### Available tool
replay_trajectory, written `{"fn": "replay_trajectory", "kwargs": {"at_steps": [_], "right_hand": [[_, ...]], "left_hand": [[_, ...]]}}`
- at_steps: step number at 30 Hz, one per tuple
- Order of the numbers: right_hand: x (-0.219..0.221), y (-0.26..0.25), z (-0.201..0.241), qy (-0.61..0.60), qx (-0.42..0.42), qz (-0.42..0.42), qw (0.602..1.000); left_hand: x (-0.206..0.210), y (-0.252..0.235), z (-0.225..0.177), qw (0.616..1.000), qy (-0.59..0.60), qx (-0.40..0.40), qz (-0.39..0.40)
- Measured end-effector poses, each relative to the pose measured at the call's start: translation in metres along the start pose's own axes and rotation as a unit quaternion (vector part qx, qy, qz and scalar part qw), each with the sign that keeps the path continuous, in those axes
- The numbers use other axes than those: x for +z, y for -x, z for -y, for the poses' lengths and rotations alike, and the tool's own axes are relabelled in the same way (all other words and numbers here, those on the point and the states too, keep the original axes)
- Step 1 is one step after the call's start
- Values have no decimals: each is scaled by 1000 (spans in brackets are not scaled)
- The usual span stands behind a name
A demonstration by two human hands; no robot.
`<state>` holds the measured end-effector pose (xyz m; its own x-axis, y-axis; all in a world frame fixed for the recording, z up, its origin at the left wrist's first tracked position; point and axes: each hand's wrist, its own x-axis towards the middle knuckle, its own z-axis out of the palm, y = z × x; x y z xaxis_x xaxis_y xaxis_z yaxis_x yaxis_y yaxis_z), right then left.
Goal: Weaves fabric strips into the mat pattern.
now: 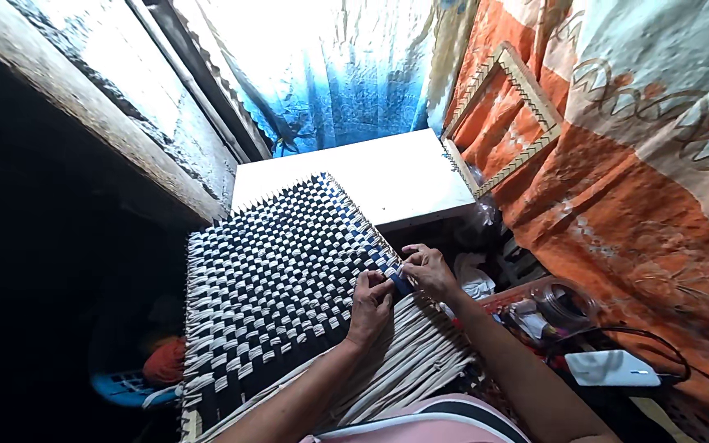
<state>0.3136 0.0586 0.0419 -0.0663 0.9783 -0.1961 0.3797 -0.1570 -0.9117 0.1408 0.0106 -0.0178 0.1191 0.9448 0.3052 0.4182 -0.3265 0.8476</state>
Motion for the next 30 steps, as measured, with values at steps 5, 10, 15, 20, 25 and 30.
{"fn": "replay_trajectory", "kwargs": {"at_steps": [5, 10, 15, 20, 25, 30], "right_hand": [[-6, -5, -4, -94, 40, -23, 994], [-7, -13, -10, -110, 90, -27, 989], [-8, -17, -12, -106, 104, -28, 989], [-8, -21, -11, -71, 91, -24, 993], [-8, -23, -11, -55, 85, -21, 995], [-8, -29, -15, -64, 114, -16, 991]], "left_hand": [[-4, -9, -3, 998, -5, 40, -56], [-2, -32, 3, 992, -75, 91, 46], [3, -30, 9, 987, -102, 123, 31], [-1, -31, 8, 974, -170, 138, 54], [2, -33, 17, 978, -138, 148, 59], [-4, -38, 19, 959, -225, 159, 74]]}}
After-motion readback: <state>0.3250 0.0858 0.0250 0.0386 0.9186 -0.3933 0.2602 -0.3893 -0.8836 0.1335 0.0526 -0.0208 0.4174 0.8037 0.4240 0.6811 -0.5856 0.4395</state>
